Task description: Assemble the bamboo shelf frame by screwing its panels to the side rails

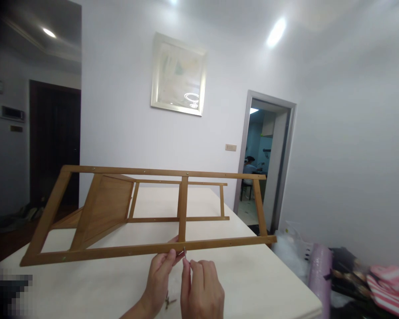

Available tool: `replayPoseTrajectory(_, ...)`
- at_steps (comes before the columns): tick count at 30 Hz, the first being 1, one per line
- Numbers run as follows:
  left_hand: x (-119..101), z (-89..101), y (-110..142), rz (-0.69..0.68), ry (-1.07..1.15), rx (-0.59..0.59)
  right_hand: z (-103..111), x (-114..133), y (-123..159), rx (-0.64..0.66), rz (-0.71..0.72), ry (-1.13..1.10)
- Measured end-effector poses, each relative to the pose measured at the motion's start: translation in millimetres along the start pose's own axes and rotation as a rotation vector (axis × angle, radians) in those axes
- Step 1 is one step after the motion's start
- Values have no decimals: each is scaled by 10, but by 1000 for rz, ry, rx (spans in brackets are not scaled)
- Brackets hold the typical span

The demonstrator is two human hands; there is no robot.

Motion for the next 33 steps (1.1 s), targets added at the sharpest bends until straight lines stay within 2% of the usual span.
replayPoseTrajectory(20,44,20,-11,37,16,-12,-53,17,-66,69,30,-25)
replayPoseTrajectory(24,123,41,-15,93,59,-46,-87,29,-47,102,41,-39)
replayPoseTrajectory(27,229,104,-41,125,92,-104,-58,72,-10,58,76,-107)
replayPoseTrajectory(30,331,182,-87,145,111,-149,-19,-7,16,7,-20,-217)
replayPoseTrajectory(33,375,243,-122,155,122,-184,-89,-251,4,33,-272,-354)
Point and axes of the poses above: each hand's wrist, its own y-axis away from the middle knuckle, its own z-axis out of the back of the hand, x = y × z, the point moved 6 cm from there along -y, towards the middle knuckle, and after that the axes turned 3 degrees about -x, right-handed, at the moved point
